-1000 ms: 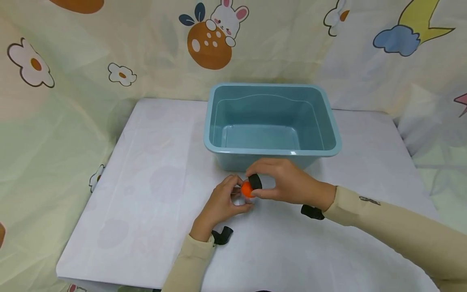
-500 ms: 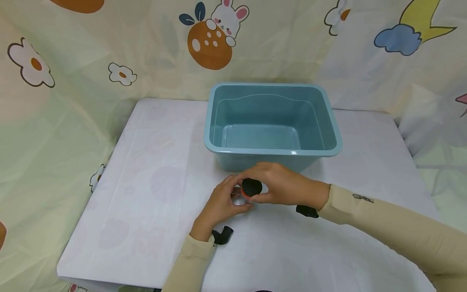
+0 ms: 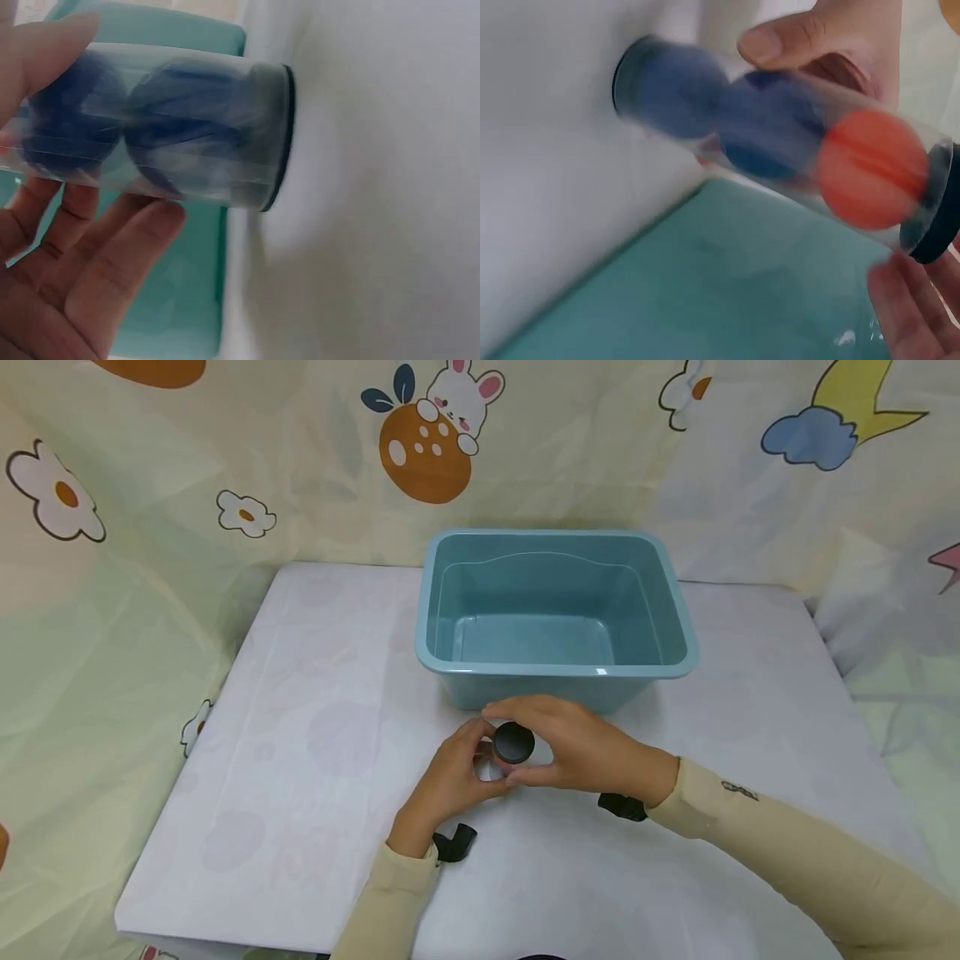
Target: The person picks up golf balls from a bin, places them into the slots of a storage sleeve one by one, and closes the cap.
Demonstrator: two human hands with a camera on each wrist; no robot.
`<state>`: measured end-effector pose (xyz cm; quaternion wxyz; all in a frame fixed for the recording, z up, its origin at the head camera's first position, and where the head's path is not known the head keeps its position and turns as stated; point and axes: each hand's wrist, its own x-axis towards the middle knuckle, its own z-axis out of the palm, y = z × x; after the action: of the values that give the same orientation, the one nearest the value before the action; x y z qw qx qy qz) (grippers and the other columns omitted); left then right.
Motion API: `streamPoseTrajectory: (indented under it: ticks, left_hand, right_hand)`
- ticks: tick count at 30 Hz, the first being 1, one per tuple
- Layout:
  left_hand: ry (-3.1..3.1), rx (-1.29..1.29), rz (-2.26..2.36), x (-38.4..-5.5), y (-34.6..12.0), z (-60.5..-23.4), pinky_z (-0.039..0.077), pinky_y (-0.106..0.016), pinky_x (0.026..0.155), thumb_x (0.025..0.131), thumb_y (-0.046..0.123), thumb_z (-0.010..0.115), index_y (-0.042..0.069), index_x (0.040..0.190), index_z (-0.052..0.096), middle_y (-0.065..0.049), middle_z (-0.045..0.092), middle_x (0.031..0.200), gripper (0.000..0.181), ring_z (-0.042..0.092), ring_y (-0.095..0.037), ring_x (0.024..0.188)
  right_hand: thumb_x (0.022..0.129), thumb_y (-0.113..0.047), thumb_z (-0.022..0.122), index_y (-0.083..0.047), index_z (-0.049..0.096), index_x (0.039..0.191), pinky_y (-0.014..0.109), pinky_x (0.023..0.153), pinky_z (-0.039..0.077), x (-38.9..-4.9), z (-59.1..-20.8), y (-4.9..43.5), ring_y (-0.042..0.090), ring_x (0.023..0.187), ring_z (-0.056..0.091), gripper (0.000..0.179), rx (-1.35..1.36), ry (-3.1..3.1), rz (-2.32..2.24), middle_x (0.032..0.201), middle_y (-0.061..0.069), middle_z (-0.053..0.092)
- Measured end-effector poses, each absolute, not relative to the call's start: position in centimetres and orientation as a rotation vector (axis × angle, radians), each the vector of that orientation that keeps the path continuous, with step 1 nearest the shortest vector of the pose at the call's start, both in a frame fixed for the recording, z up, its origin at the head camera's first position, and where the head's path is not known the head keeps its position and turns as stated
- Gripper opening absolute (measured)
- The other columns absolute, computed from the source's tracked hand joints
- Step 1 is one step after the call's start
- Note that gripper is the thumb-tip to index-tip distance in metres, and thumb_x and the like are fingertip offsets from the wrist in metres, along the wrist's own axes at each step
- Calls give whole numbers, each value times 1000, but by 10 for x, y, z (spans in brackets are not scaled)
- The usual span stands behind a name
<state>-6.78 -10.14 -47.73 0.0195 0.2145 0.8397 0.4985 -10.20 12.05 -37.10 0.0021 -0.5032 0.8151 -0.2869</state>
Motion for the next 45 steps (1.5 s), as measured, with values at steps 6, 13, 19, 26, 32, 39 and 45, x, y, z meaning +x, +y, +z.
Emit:
streamPoseTrajectory:
  ticks: [6, 13, 19, 26, 32, 39, 45]
  left_hand:
    - [2645, 680, 1510, -57, -110, -459, 51, -47, 116, 76, 26, 102, 6, 158, 45, -8, 52, 157, 102, 55, -26, 143]
    - [2982, 1199, 1513, -49, -119, -452, 48, -50, 118, 76, 27, 101, 0, 152, 56, -20, 53, 159, 92, 52, -37, 147]
    - [3098, 1607, 1479, -54, -117, -457, 55, -46, 111, 103, 30, 70, -3, 132, 73, -17, 74, 134, 45, 70, -35, 126]
    - [3142, 1674, 1560, -57, -110, -461, 60, -43, 101, 108, 21, 61, -5, 123, 78, -18, 79, 122, 34, 76, -33, 114]
    - [3080, 1660, 1727, -62, -105, -468, 60, -41, 98, 112, 14, 55, -6, 114, 81, -17, 80, 114, 33, 78, -34, 109]
    - [3090, 1579, 1714, -57, -104, -470, 60, -40, 99, 113, 14, 56, -6, 114, 81, -17, 81, 114, 32, 78, -33, 109]
    - [3169, 1460, 1657, -50, -103, -466, 61, -41, 94, 112, 20, 62, -5, 115, 81, -16, 81, 116, 32, 78, -31, 109]
  right_hand:
    - [101, -21, 77, 4, 53, 152, 40, 117, 50, -80, -398, 128, 37, 139, 58, 62, -1642, 2704, -1120, 153, 20, 58]
    - [112, -20, 47, 13, 57, 145, 39, 128, 33, -61, -430, 127, 39, 142, 56, 47, -1829, 2925, -1089, 149, 27, 58]
    - [112, -16, 46, 16, 56, 143, 38, 128, 34, -57, -444, 124, 38, 142, 57, 46, -1855, 2974, -1031, 146, 30, 60]
    - [109, -12, 47, 16, 59, 139, 38, 127, 36, -54, -452, 121, 43, 130, 65, 43, -1852, 3084, -942, 141, 31, 64]
    - [101, -3, 48, 17, 61, 135, 39, 127, 36, -52, -457, 117, 43, 127, 65, 42, -1879, 3155, -977, 139, 31, 65]
    - [97, -2, 48, 18, 61, 135, 39, 127, 36, -48, -463, 112, 42, 131, 63, 45, -1798, 3142, -1127, 139, 32, 64]
    - [105, -6, 46, 17, 60, 138, 36, 126, 38, -42, -464, 112, 37, 142, 57, 43, -1666, 3070, -1249, 144, 30, 62]
